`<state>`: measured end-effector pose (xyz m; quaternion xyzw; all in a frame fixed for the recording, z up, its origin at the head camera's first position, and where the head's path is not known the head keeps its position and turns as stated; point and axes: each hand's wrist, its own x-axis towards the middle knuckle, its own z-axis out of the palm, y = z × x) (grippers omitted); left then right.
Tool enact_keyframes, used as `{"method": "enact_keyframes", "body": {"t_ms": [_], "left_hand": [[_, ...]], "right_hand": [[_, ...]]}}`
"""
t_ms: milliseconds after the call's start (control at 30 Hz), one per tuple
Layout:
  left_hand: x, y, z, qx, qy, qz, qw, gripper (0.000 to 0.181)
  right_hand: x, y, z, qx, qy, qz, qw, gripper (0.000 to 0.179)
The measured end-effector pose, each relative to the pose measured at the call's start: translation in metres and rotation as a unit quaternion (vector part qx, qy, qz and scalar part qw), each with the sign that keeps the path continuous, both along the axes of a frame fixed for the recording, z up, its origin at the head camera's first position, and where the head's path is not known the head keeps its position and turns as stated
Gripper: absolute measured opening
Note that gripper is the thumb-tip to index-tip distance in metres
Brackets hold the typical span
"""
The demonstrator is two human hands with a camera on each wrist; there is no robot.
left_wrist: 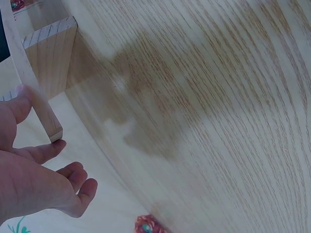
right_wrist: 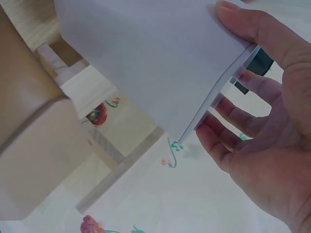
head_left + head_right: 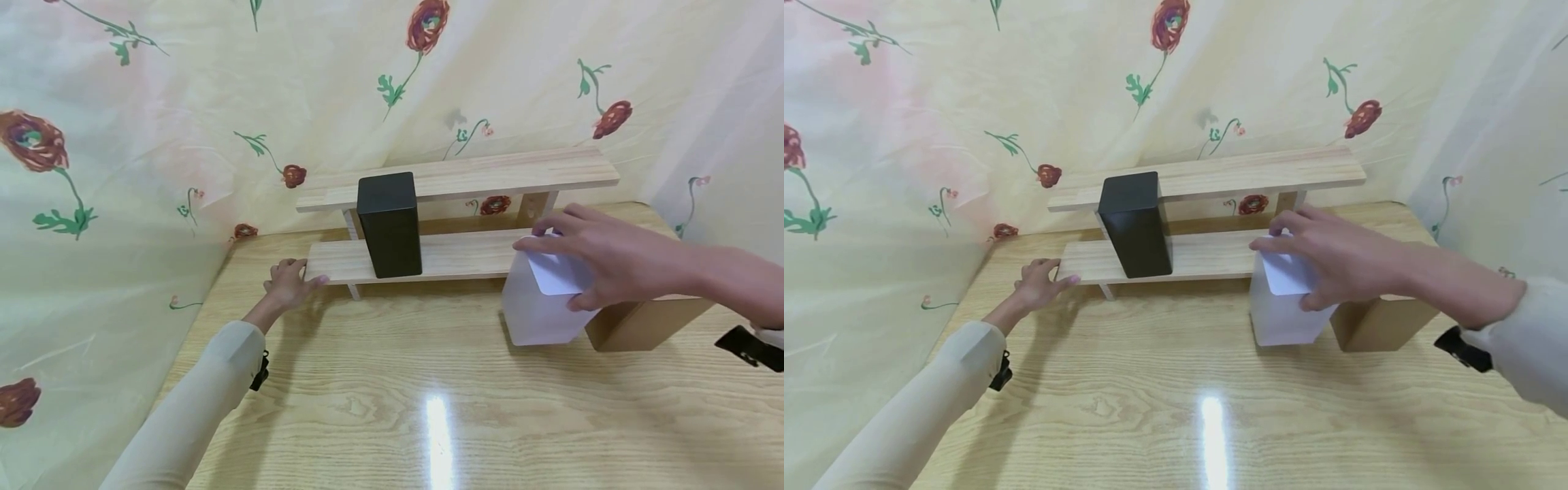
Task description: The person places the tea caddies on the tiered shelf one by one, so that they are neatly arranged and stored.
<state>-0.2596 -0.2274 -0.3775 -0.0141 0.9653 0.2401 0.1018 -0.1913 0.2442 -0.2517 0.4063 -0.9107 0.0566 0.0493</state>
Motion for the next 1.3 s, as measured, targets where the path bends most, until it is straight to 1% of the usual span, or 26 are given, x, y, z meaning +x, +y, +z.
{"method": "enact_keyframes", "body": {"t_ms": [200, 300, 500, 633, 767, 1033, 1300], "left_hand": [[0.000, 0.000, 0.001, 0.001, -0.001, 0.002, 1.0000, 0.074], [0.000, 0.000, 0.001, 0.001, -0.002, 0.000, 1.0000, 0.074], [0.000, -0.001, 0.000, 0.003, 0.000, -0.003, 1.0000, 0.074], [-0.001, -0.002, -0.002, 0.003, 0.000, -0.006, 1.0000, 0.075], [-0.002, -0.002, -0.002, 0.005, 0.000, -0.005, 1.0000, 0.075], [-0.001, -0.001, -0.001, 0.007, -0.002, -0.001, 1.0000, 0.076], [-0.001, 0.000, 0.000, -0.002, 0.000, -0.003, 1.0000, 0.075]], "right_hand": [[-0.004, -0.010, 0.013, 0.007, -0.007, -0.002, 0.9999, 0.084], [-0.006, -0.013, 0.020, 0.004, -0.012, -0.001, 0.9999, 0.085], [-0.013, -0.018, 0.034, 0.006, -0.014, -0.005, 0.9999, 0.087], [-0.019, -0.021, 0.040, 0.009, -0.017, -0.001, 0.9998, 0.086], [-0.026, -0.025, 0.044, 0.007, -0.022, 0.005, 0.9997, 0.086], [-0.039, -0.029, 0.047, 0.010, -0.044, -0.005, 0.9990, 0.092], [-0.055, -0.031, 0.047, 0.019, -0.038, -0.002, 0.9991, 0.085]]}}
